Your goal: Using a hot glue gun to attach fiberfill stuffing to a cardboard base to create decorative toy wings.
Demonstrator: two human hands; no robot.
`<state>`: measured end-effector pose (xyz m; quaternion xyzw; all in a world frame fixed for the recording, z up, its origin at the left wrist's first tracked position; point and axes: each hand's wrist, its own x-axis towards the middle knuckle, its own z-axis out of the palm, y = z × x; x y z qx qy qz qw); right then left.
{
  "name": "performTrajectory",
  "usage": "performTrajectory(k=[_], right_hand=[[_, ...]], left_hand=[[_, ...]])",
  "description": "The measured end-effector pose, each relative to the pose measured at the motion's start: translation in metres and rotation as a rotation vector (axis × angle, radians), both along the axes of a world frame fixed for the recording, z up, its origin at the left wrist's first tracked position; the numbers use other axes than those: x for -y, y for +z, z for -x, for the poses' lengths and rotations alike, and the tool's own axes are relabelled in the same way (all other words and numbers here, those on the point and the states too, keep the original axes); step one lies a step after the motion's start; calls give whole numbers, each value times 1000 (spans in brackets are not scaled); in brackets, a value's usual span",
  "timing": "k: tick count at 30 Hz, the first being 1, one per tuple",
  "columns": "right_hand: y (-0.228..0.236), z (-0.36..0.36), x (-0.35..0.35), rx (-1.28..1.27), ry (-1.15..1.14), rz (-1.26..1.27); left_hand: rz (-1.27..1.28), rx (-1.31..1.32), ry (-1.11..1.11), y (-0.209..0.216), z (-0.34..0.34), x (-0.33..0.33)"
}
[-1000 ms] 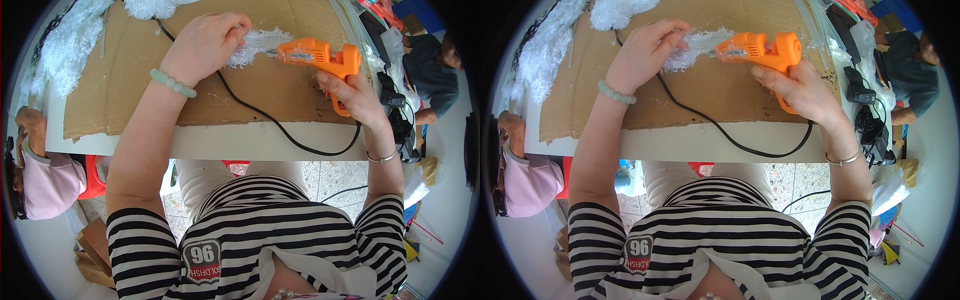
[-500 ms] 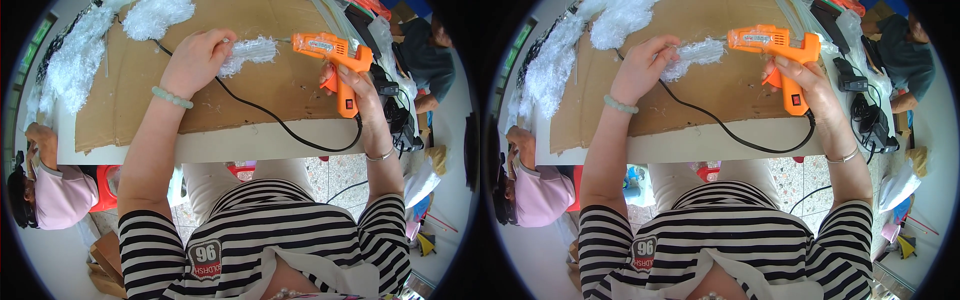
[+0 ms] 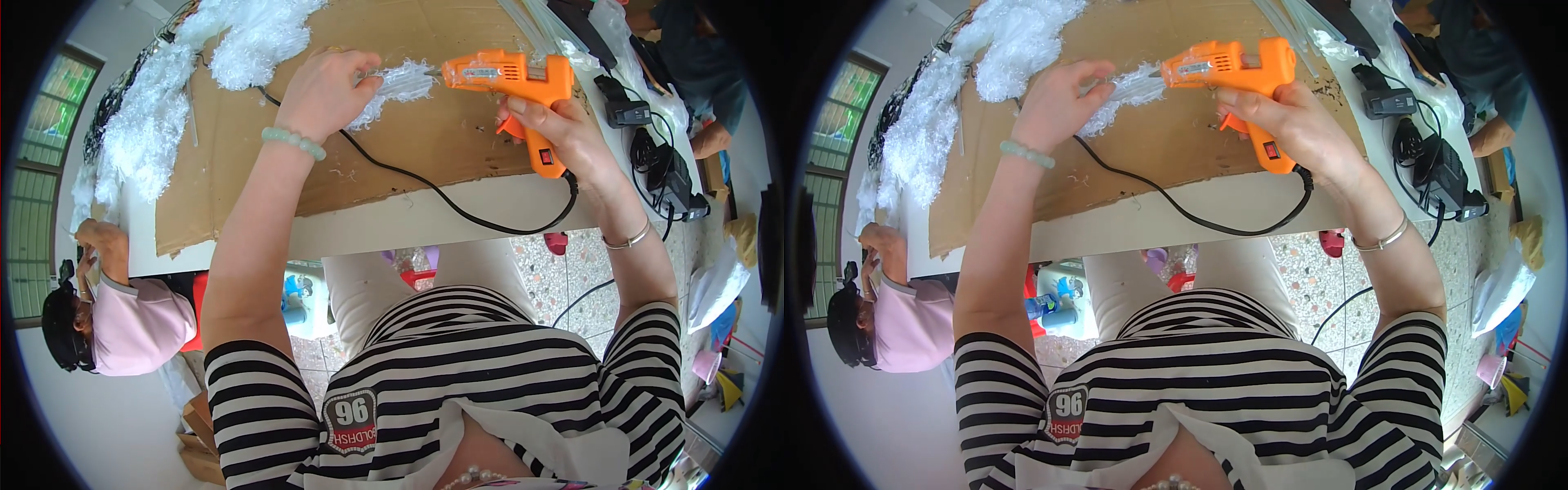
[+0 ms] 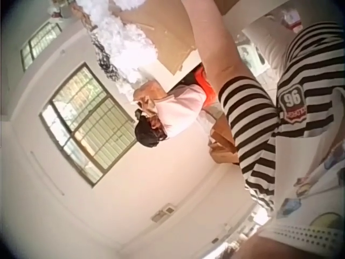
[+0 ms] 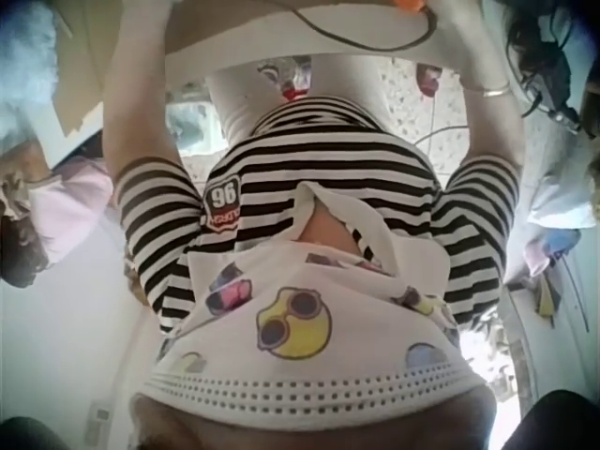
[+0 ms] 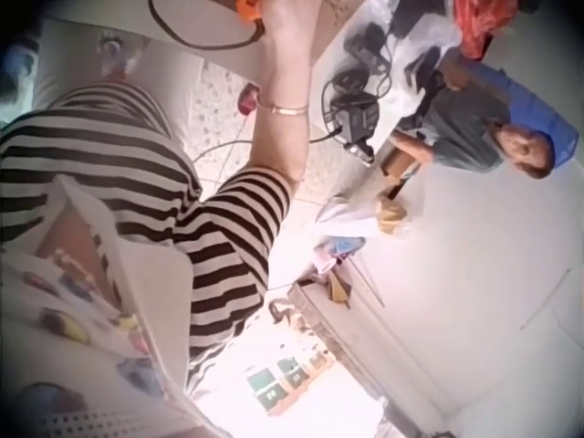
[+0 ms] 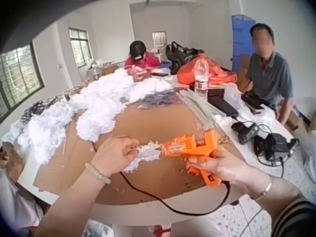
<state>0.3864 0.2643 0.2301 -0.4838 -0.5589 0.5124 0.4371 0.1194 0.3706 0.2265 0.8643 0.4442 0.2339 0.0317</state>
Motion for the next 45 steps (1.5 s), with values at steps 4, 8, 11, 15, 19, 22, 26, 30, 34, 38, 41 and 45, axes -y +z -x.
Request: performTrajectory(k=[4, 8, 11, 15, 19, 22, 26, 30, 34, 38, 41, 45], right_hand=[[2, -5, -9, 158, 88, -19], [7, -6, -11, 320, 139, 12], [9, -5, -9, 338, 161, 26], [7, -8, -4, 289, 140, 17], [10, -15, -5, 341, 151, 31], [10, -16, 0, 207, 118, -30], [9, -19, 2, 100, 106, -119], [19, -10, 3, 4, 136, -211], [20, -2, 11, -47, 174, -237], [21, 18, 17, -78, 188, -375], [21, 28, 25, 27, 79, -371], [23, 36, 20, 655, -111, -592]], left_hand=[[140, -249, 64, 20, -19, -1], [272, -332, 67, 22, -27, -9], [290, -323, 43, 22, -28, -15], [410, -261, -5, 18, -26, -31], [448, -210, -18, 25, -27, -31], [500, -79, 9, 33, -28, -24], [474, 298, -25, 41, -23, -12], [560, 744, -7, 56, -18, 13], [578, 958, 53, 48, -9, 38], [544, 1132, 79, 17, 13, 54], [639, 1410, 45, 10, 19, 90], [626, 1577, 52, 10, 43, 125]])
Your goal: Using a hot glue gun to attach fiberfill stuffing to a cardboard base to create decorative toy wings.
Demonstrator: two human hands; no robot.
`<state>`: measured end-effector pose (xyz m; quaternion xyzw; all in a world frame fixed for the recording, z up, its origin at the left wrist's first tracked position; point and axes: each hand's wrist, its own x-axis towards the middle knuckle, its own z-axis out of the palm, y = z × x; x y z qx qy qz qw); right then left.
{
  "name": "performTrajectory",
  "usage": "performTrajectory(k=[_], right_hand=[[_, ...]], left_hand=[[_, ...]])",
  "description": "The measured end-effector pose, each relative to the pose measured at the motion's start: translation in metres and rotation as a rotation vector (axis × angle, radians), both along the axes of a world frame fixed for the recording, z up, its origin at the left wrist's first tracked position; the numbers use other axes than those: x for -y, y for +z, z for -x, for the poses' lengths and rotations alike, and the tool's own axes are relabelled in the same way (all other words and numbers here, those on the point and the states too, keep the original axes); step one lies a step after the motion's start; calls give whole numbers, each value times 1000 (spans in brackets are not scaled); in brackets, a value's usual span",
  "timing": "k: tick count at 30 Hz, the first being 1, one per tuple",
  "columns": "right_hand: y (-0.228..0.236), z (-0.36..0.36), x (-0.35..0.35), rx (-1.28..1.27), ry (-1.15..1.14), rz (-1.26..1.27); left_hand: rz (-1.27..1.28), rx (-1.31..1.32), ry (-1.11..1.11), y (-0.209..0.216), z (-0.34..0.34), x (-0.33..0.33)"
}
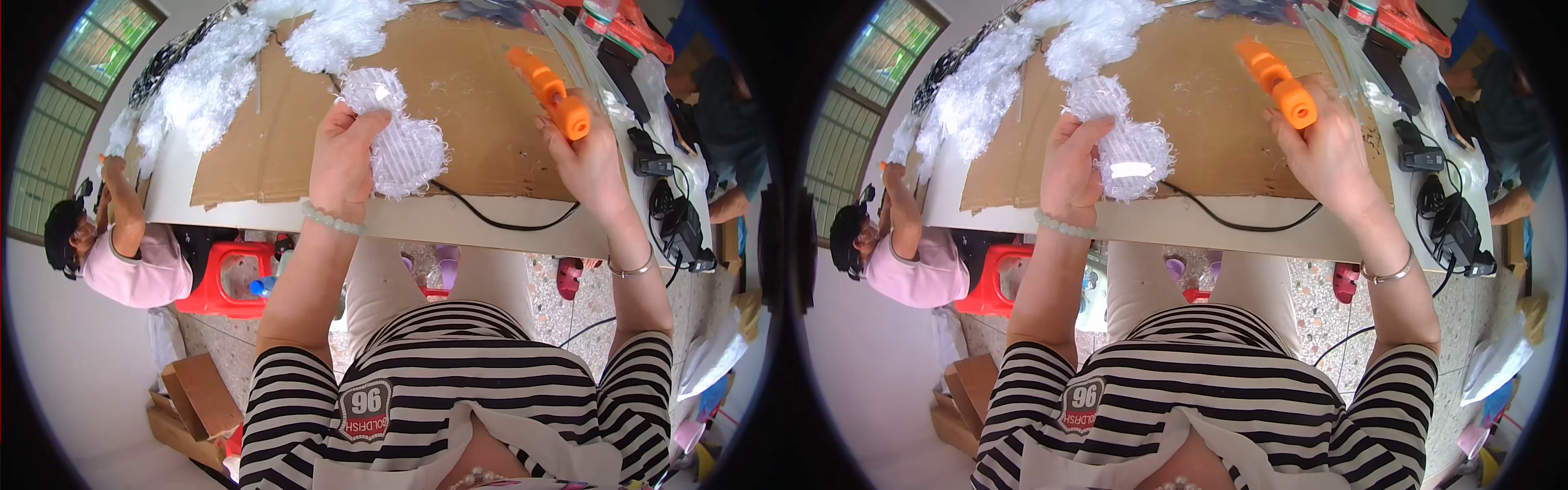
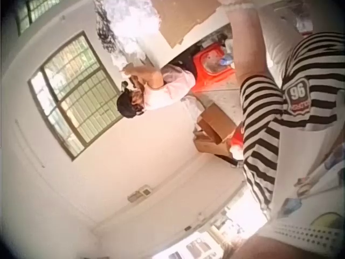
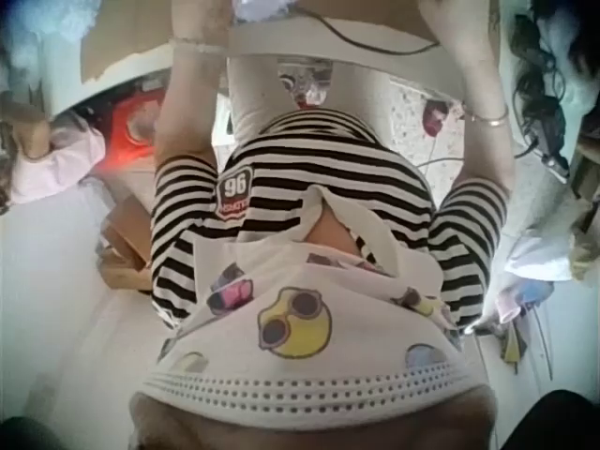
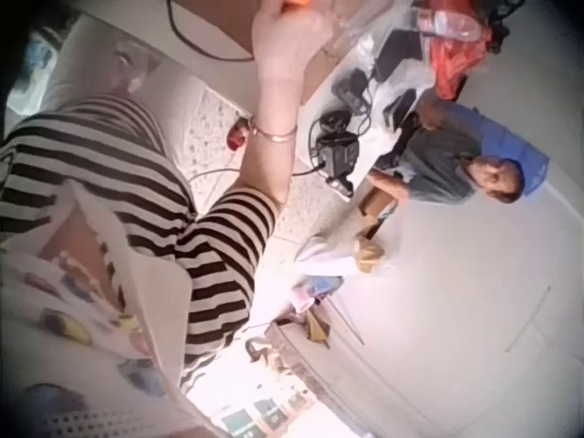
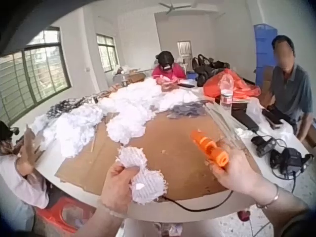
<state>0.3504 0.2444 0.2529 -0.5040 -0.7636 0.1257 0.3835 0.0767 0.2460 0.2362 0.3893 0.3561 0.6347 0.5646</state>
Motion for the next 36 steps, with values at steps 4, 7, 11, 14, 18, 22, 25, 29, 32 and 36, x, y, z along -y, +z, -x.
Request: performTrajectory(k=[4, 7, 11, 14, 18, 22, 25, 29, 32, 36], right_hand=[[-8, 24, -1, 469, -148, -162], [-13, 30, -1, 630, -151, -14], [-21, 24, 11, 715, -17, -3], [7, 34, 25, 706, 109, -228], [25, 79, 35, 188, 313, 115], [0, 111, 20, -334, 457, 477], [-3, 127, 15, -378, 525, 602], [-11, 133, 12, -398, 436, 606], [-13, 128, 11, -365, 409, 591], [-18, 124, 13, -283, 391, 457]], left_hand=[[59, 119, 78, -6, 17, 22], [64, 165, 66, -15, 29, 31], [42, 94, 33, -34, 45, 42], [13, 131, 25, -41, 42, 51], [-23, 155, -49, -47, 41, 48], [-46, 140, -73, -46, 32, 55], [-82, 76, -63, -42, 29, 62], [-100, -2, -61, -46, 28, 64], [-98, -54, -2, -52, 28, 64], [-96, -28, -22, -53, 28, 64]])
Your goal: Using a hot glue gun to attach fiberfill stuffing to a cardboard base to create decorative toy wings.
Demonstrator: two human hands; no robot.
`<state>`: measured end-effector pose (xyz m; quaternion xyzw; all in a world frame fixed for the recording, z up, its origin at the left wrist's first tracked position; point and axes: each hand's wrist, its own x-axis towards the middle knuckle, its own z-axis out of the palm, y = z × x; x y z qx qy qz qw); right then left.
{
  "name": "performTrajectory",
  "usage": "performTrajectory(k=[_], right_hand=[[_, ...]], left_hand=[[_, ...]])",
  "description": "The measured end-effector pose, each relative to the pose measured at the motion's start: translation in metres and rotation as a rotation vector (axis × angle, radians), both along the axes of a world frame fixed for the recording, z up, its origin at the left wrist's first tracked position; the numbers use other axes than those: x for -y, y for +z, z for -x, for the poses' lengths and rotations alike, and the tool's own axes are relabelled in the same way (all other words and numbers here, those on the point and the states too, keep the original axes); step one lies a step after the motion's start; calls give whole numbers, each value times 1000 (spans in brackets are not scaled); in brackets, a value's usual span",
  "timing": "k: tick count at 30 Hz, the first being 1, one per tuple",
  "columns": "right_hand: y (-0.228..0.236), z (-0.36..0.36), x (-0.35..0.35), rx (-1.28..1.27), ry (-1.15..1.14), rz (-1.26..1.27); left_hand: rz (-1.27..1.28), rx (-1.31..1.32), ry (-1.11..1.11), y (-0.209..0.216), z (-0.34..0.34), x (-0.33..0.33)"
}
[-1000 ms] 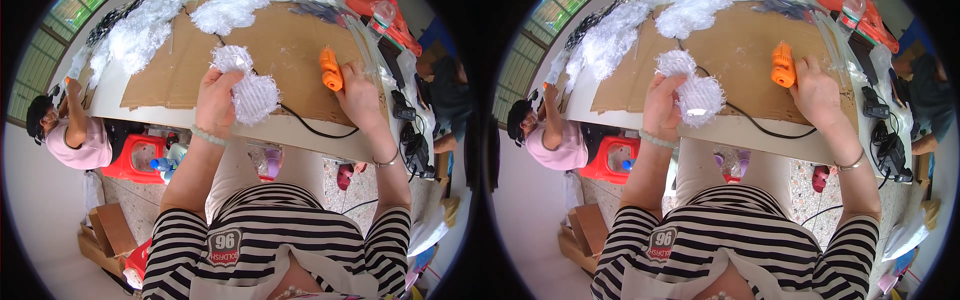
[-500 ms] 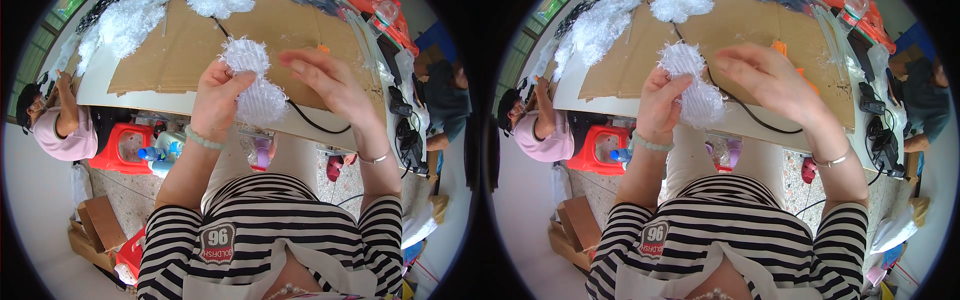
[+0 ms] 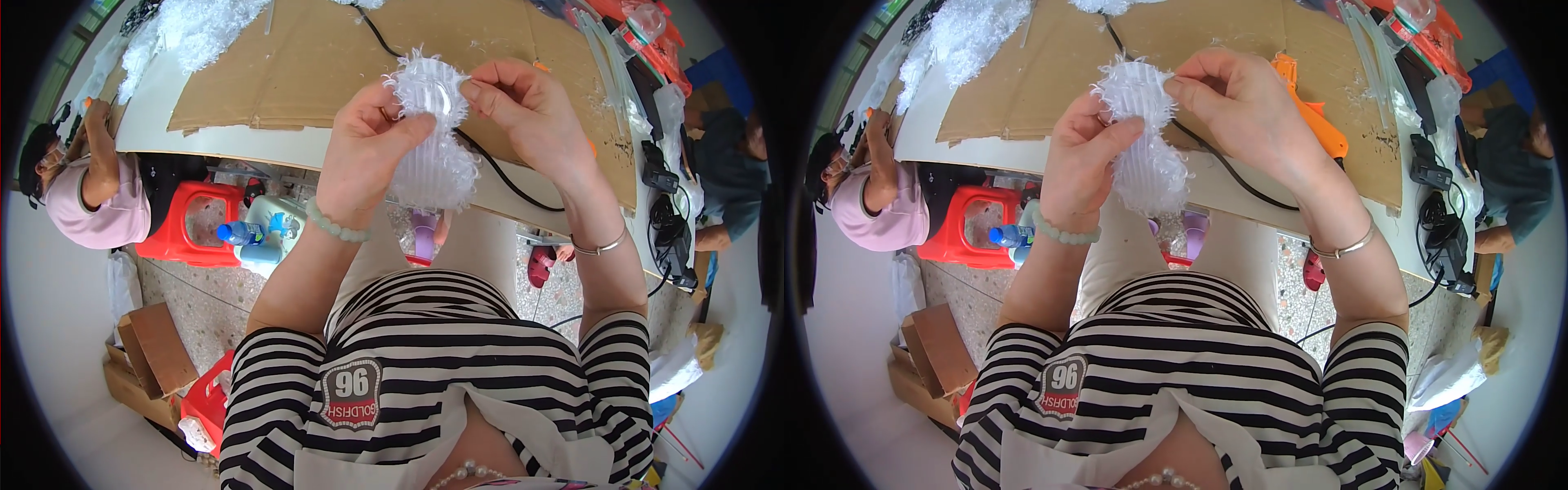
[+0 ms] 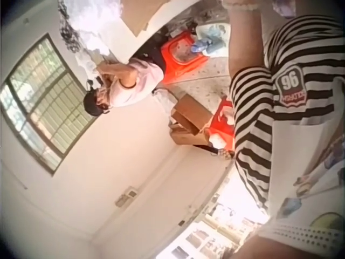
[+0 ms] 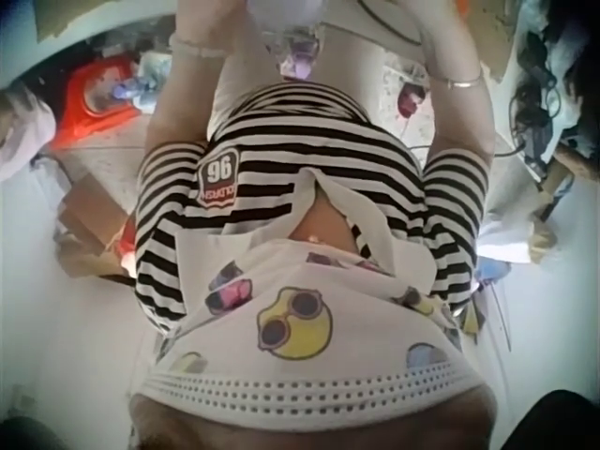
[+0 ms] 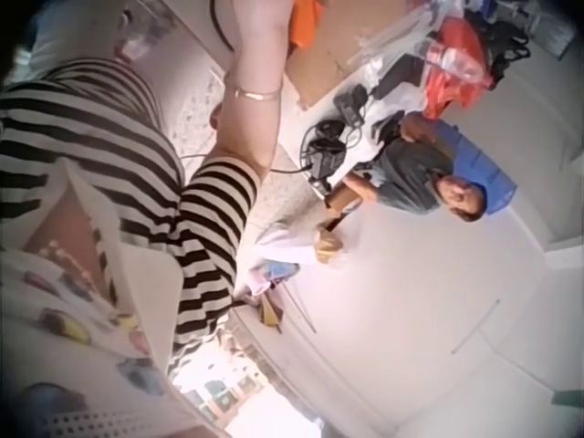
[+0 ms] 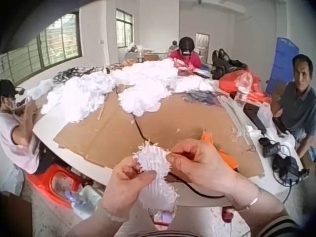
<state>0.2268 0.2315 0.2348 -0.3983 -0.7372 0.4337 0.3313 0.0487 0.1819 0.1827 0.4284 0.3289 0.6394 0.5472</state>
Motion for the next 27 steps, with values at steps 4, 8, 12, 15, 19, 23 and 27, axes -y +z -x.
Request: performTrajectory(k=[4, 8, 12, 15, 19, 23, 27], right_hand=[[-1, -4, 3, 0, -3, -68], [0, -6, 3, -66, 54, 79], [-1, -7, 7, -109, 83, 329], [-5, -8, 7, -207, 119, 349], [-7, -8, 6, -219, 118, 329], [0, -6, 14, -119, 31, 266], [-1, -5, 16, -59, 14, 168]], left_hand=[[25, 180, -186, -1, 4, 1], [2, 108, -116, -5, 3, 2], [-34, 61, -106, -6, -1, 2], [-43, 37, -77, -6, -3, 1], [-34, 49, -44, -4, -6, 2], [-14, 79, 3, -4, -7, 1], [2, 100, 41, -2, -10, 4]])
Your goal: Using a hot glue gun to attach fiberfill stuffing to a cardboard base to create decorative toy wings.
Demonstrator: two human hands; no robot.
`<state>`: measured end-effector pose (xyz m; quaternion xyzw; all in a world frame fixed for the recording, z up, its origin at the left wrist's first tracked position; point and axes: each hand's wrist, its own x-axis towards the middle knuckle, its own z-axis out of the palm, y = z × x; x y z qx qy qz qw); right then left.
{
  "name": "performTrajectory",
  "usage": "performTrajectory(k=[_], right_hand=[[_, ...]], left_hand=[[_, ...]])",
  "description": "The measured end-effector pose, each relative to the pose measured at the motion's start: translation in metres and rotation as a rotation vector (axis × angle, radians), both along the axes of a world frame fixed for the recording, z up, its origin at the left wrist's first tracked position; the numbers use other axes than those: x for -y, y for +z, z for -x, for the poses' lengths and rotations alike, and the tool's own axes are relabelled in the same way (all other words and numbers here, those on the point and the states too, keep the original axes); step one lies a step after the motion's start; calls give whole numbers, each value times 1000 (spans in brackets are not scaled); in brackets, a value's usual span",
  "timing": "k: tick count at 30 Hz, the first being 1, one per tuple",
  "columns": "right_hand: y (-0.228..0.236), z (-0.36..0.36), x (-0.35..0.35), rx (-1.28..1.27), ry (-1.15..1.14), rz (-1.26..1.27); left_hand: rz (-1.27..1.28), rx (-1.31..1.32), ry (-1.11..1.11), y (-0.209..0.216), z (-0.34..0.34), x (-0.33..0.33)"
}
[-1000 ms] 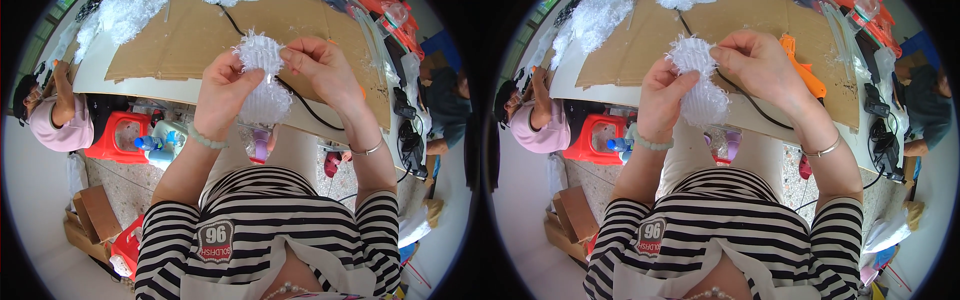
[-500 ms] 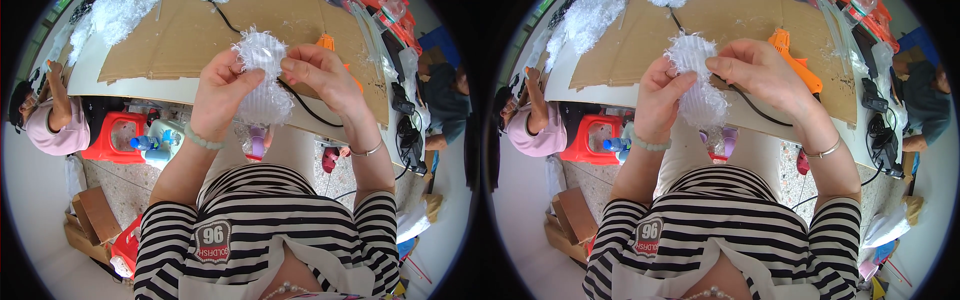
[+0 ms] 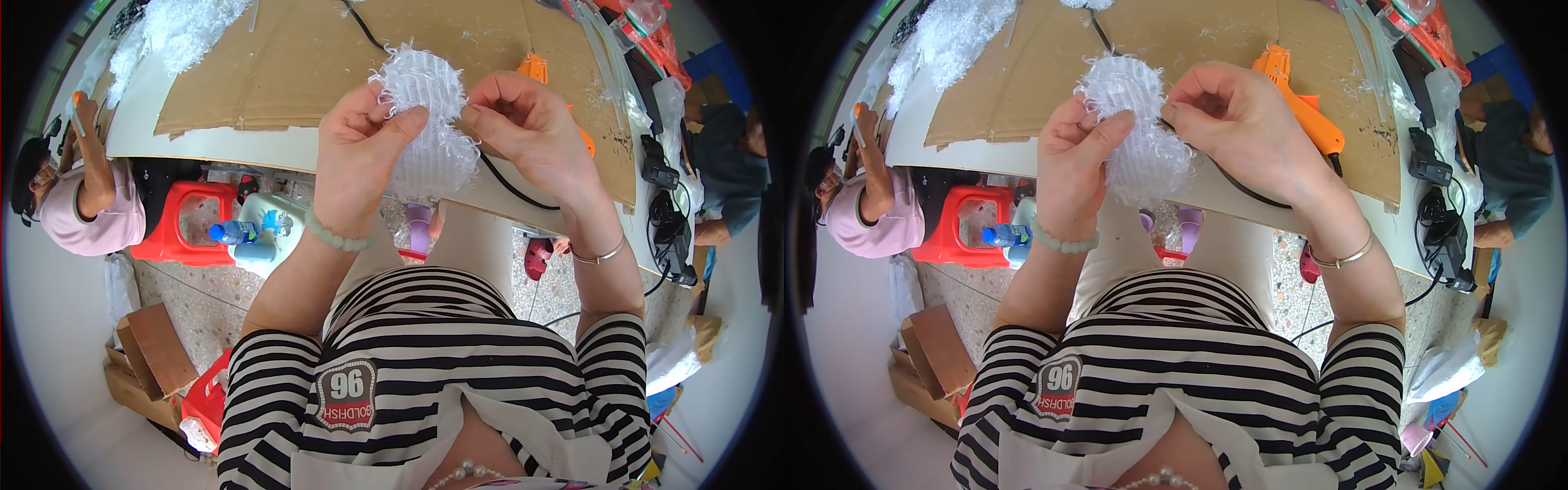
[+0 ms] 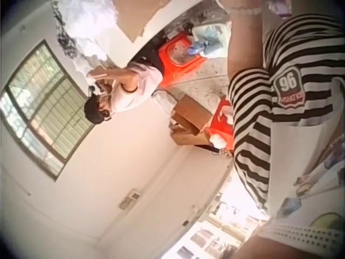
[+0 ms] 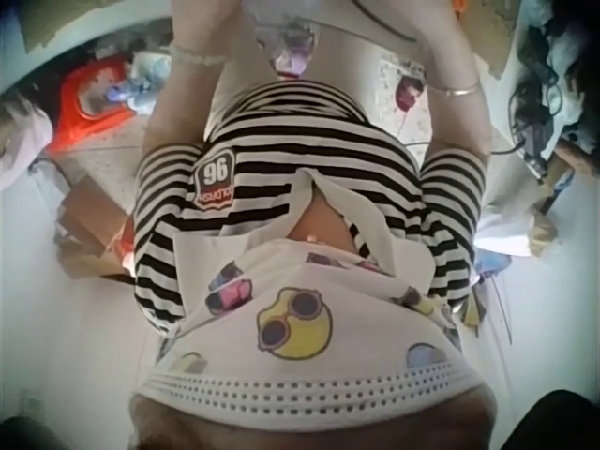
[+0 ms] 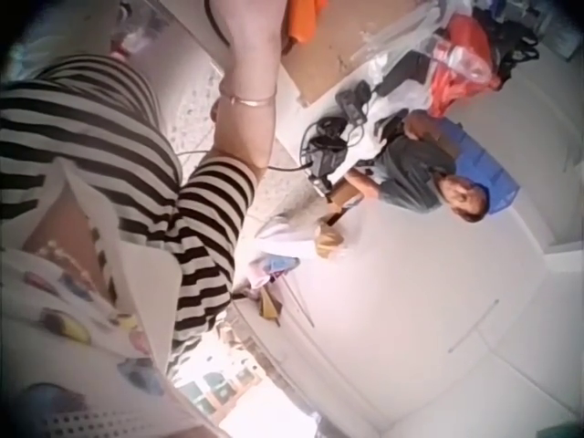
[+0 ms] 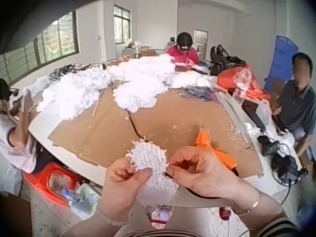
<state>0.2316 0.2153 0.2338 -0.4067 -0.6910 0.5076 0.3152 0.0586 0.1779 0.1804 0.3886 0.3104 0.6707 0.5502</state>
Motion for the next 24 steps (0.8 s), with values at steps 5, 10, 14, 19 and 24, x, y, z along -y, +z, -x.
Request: performTrajectory(k=[5, 10, 14, 19, 24], right_hand=[[-7, 6, 6, 40, 20, -327], [-11, 12, 5, 96, 30, -645], [-6, 13, 12, 339, 36, -995], [0, 9, 17, 446, 86, -1163], [6, 1, 13, 90, -43, -675]], left_hand=[[3, -75, 99, -3, -4, 1], [14, -55, 106, 0, -9, 4], [65, 20, 90, -1, -5, 5], [59, 152, 44, 1, 0, 2], [77, 176, 26, 1, 0, 3]])
